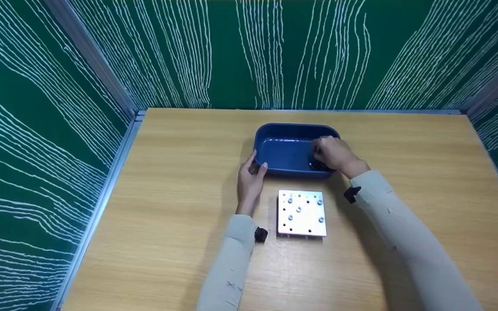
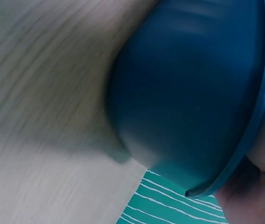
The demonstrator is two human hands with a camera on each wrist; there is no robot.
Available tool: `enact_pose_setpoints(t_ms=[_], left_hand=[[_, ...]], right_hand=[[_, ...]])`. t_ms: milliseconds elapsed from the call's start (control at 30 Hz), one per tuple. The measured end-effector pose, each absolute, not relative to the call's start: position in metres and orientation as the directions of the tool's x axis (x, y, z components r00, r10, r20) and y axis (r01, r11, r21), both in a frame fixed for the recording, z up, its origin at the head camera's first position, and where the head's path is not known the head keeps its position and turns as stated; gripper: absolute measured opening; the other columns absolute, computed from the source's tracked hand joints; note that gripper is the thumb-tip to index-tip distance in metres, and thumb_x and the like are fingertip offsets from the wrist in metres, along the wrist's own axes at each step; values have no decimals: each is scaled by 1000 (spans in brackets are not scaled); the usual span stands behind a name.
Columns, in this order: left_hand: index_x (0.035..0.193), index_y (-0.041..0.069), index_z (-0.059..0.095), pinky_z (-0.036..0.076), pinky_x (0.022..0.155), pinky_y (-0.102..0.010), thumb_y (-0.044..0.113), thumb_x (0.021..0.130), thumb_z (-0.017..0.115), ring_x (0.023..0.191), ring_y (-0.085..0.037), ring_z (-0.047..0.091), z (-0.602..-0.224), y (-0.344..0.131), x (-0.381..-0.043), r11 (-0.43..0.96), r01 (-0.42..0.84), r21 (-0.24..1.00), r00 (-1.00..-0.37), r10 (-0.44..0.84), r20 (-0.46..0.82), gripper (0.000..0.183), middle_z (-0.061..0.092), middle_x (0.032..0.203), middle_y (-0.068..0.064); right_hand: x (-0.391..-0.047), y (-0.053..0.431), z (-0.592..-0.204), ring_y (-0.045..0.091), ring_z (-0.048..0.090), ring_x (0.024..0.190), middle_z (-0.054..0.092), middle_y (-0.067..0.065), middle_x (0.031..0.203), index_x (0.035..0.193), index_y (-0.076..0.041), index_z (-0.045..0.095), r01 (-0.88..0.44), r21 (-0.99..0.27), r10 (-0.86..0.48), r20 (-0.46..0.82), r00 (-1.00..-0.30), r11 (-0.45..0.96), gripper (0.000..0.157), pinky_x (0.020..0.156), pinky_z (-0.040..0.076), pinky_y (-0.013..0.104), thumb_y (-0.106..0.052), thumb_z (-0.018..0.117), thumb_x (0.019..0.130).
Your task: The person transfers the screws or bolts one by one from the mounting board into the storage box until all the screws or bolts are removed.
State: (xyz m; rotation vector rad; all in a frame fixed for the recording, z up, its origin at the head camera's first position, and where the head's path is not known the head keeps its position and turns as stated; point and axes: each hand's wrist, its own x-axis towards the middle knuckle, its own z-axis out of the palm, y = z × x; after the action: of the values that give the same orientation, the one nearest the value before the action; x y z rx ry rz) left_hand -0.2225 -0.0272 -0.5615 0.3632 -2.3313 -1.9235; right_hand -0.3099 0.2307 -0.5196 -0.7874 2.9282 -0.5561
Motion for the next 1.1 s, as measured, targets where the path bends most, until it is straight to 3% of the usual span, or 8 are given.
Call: enact_pose_setpoints(t_ms=[333,567,1100], left_hand=[[159,22,51,52,110,-39,22,105,68,135,-29,60,-563,-27,-222,177,-126,976,-968,-238,-82,56,55,148,-14],[158,15,51,51,111,-40,16,104,68,133,-30,61,-563,-27,-221,138,-84,987,-971,-234,-50,57,54,148,-21],[158,20,51,49,114,-38,19,105,67,138,-29,58,-561,-26,-221,164,-119,979,-966,-246,-76,56,53,154,-15]], right_hand=[[-313,230,-524,39,76,101,74,28,114,116,8,72,-458,-347,-484,13,-875,819,19,89,63,53,2,63,100],[-313,230,-527,34,75,88,75,25,102,105,8,73,-474,-342,-494,33,-869,812,14,78,64,52,5,62,99],[-315,229,-529,33,75,81,75,23,94,105,6,73,-457,-307,-480,-1,-877,835,15,71,63,45,1,59,103]])
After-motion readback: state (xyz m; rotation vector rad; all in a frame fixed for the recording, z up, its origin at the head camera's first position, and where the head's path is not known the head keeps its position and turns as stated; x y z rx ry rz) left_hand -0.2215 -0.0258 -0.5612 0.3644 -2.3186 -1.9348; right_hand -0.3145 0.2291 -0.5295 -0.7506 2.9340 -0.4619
